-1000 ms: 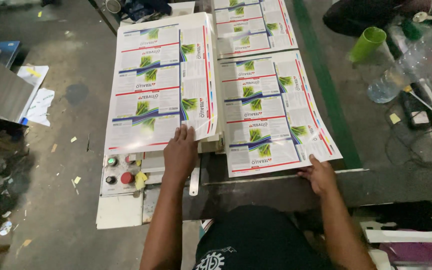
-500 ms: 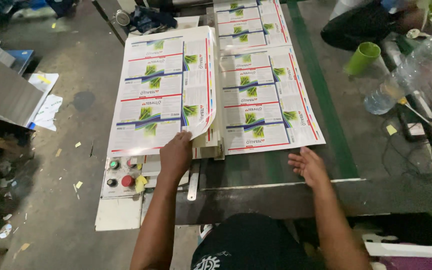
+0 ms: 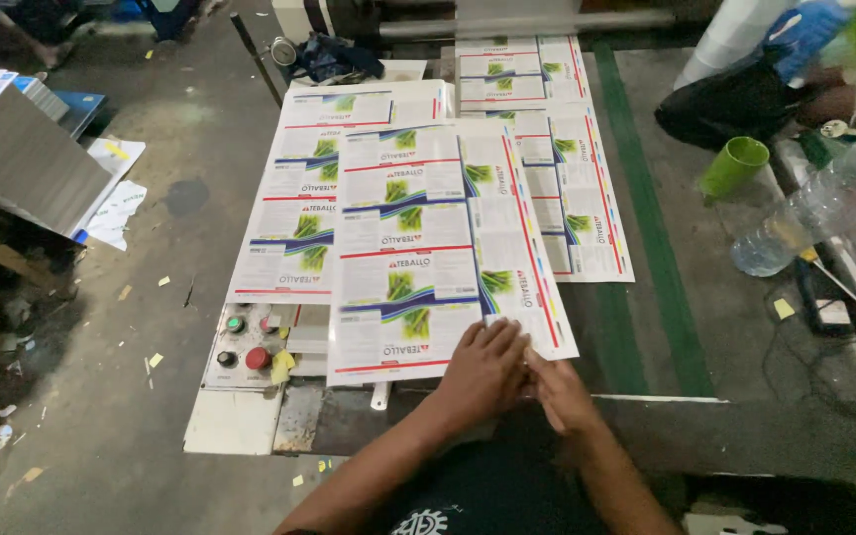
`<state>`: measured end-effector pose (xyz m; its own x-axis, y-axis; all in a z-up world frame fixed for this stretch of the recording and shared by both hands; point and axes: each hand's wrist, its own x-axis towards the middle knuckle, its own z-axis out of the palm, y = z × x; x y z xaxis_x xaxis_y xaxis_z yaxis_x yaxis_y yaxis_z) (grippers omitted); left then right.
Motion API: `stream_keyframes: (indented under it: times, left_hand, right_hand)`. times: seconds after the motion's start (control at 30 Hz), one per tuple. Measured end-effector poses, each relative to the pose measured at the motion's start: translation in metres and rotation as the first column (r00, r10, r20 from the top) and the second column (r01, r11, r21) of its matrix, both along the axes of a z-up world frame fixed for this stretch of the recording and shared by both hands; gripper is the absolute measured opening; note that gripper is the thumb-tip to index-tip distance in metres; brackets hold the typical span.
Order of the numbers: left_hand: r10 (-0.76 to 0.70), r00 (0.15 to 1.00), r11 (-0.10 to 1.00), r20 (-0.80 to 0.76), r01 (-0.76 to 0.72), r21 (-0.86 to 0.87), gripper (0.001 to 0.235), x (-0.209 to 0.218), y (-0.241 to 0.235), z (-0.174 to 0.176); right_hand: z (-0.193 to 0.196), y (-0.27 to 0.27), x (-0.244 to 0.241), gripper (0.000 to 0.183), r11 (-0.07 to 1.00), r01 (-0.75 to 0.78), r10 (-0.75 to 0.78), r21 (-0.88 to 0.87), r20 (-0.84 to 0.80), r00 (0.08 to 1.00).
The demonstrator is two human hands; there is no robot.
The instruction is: Aligning and inspecting printed labels as they come off a conveyor belt at a printing station.
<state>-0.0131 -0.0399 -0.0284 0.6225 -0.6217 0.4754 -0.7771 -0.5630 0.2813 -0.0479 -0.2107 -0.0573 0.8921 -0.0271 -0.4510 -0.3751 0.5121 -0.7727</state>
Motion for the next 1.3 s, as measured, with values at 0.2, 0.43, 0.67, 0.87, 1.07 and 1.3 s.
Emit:
stream_keyframes:
  times: [0.2, 0.43, 0.67, 0.87, 1.07, 1.3]
  left_hand:
    - [0.042, 0.999, 0.997, -0.007, -0.042, 0.066, 0.052, 0.02, 0.032, 0.016]
    - [0.424, 0.904, 0.902, -0.052, -0.417, 0.108, 0.053, 0.089, 0.117, -0.01]
    - [0.523, 0.849, 0.806, -0.076, -0.464, 0.368, 0.094, 0.071, 0.129, 0.006]
    - [0.403, 0.914, 0.826, 0.035, -0.38, 0.417, 0.059, 0.084, 0.151, -0.014]
    - [0.449, 0.89, 0.891, -0.075, -0.439, 0.12, 0.024, 0.068, 0.146, 0.074]
    - [0.433, 0.898, 0.901, 0.082, -0.429, -0.065, 0.019, 0.036, 0.122, 0.094]
  right_hand:
    - [-0.094, -0.07, -0.011, 0.032, 0.969, 0.236, -0.219, -0.079, 0.179, 0.959]
    - [-0.1, -0.115, -0.053, 0.033, 0.878, 0.415, -0.396, -0.24, 0.125, 0.91]
    - [-0.121, -0.142, -0.079, 0.037, 0.843, 0.409, -0.399, -0.349, 0.103, 0.911]
    - [-0.137, -0.153, -0.095, 0.048, 0.792, 0.412, -0.458, -0.451, 0.007, 0.889]
    - [-0.167, -0.165, -0.125, 0.042, 0.816, 0.446, -0.444, -0.369, 0.096, 0.891]
    - [-0.168, -0.157, -0.124, 0.037, 0.82, 0.466, -0.474, -0.332, 0.062, 0.878]
